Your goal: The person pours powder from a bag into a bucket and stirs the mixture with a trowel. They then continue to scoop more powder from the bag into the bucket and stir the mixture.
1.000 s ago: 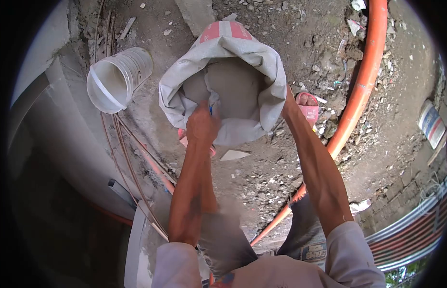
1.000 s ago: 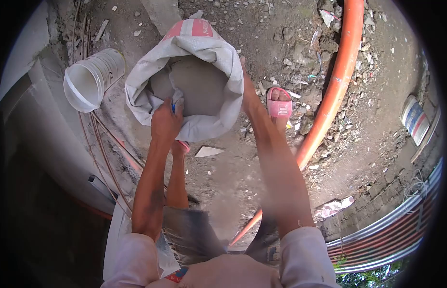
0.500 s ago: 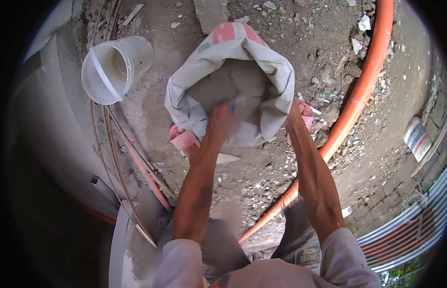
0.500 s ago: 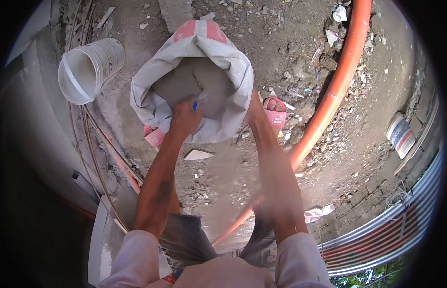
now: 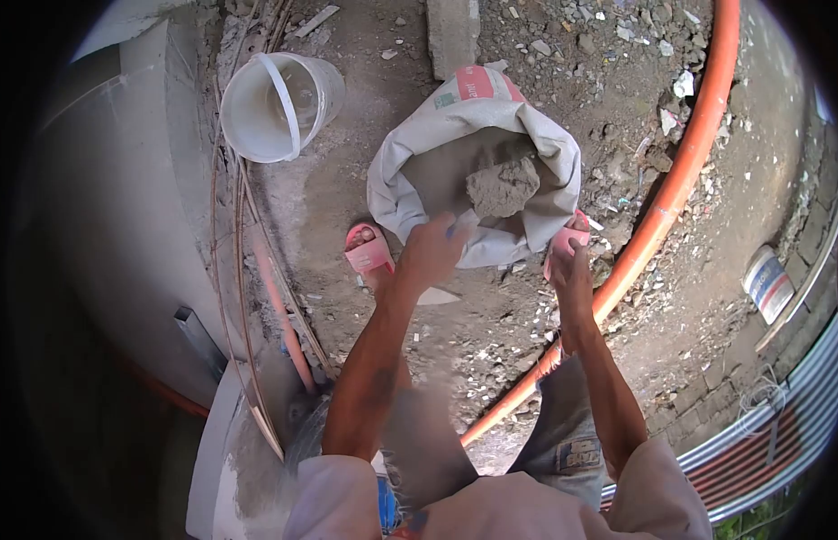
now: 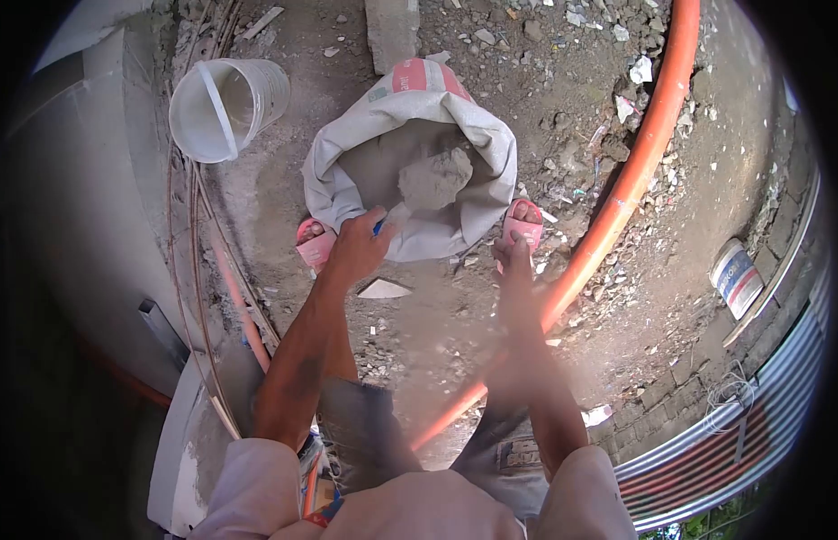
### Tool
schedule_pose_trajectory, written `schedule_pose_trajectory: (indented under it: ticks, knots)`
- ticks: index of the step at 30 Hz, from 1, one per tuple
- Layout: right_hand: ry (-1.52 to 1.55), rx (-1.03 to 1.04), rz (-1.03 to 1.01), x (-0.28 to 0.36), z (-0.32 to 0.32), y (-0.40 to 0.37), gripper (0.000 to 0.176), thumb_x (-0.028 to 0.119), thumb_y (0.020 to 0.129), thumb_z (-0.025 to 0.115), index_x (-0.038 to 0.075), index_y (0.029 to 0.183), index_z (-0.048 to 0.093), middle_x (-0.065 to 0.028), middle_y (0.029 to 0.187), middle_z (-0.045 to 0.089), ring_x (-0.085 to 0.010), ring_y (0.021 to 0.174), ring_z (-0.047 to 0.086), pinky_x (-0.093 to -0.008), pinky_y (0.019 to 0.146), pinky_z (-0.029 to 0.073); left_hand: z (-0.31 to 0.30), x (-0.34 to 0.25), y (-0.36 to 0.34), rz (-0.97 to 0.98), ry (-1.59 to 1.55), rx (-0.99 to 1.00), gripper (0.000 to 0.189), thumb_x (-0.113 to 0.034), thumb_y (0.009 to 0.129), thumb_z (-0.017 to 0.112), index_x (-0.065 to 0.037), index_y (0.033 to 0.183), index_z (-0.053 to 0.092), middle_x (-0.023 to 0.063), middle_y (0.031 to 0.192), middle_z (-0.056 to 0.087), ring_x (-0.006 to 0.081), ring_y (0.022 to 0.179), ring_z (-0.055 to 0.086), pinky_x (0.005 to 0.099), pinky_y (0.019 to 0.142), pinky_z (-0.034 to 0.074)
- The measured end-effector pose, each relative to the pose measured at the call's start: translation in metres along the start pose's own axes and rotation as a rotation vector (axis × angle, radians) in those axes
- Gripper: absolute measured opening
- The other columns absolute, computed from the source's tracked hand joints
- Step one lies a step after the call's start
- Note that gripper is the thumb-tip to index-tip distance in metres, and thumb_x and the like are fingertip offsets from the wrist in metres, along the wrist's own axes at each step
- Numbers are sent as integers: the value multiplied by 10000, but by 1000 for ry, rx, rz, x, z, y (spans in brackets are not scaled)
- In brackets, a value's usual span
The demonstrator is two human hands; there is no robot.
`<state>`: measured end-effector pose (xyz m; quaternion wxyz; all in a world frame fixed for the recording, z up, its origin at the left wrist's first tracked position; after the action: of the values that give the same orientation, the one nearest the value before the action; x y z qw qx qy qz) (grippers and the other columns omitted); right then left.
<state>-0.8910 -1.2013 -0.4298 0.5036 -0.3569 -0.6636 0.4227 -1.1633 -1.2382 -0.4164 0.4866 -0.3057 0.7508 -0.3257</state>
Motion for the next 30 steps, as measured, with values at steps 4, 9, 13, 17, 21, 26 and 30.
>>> schedule_pose_trajectory:
  ticks: [4,9,13,17,21,26,30]
  knots:
    - [-190,33,-27,-9,-2,-70,742,619,928,326,65,1420,290,-138,1340,434,-239,1225,429,-394,981,340,-29,4,-38,8,-56,-48,414,-341,894,557,46,1038,586,310,876,602,464,901,576,450,746,454]
    - [-344,115,-90,5,30,-135,634,521,958,355,43,1376,339,-133,1252,486,-223,1143,483,-354,912,384,-68,14,-81,63,-106,-166,376,-325,897,553,31,1010,597,289,869,604,443,846,586,437,734,453]
    - [-460,173,-271,51,89,-141,548,442,983,379,26,1340,378,-128,1182,528,-210,1078,526,-321,857,419,-114,17,-108,36,-135,-173,367,-349,900,551,-1,995,622,233,839,619,399,816,605,412,701,453]
    - [-272,109,-532,86,167,-97,414,269,980,454,12,1298,394,-144,1161,537,-221,1076,538,-310,869,425,-158,31,-124,53,-233,-267,343,-321,891,536,-3,982,624,234,839,625,396,816,613,411,692,458]
    - [-374,99,-745,111,261,-67,476,100,867,561,10,1278,338,-159,1220,496,-246,1124,511,-331,923,407,-208,42,-122,-26,-223,-294,308,-276,891,507,10,944,608,240,802,606,398,763,599,415,676,455]
    - [-263,160,-758,98,346,-29,707,179,822,660,26,1360,227,-163,1262,467,-263,1171,468,-340,911,430,-250,85,-95,-89,-202,-375,304,-266,892,494,25,887,582,261,725,565,413,697,567,433,654,438]
    - [-324,89,-874,93,378,-11,727,205,814,686,42,1380,260,-153,1247,496,-229,1092,523,-307,839,475,-257,112,-52,-130,-193,-401,353,-302,897,497,41,846,565,259,664,539,417,657,543,449,635,425]
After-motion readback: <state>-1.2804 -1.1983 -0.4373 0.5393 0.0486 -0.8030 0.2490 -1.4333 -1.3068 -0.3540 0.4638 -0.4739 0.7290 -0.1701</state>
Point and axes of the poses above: each hand's wrist, its own y-axis towards the middle knuckle, its own z-axis out of the palm, x = y × z, the point moved 1 cm from there along y, towards the middle knuckle
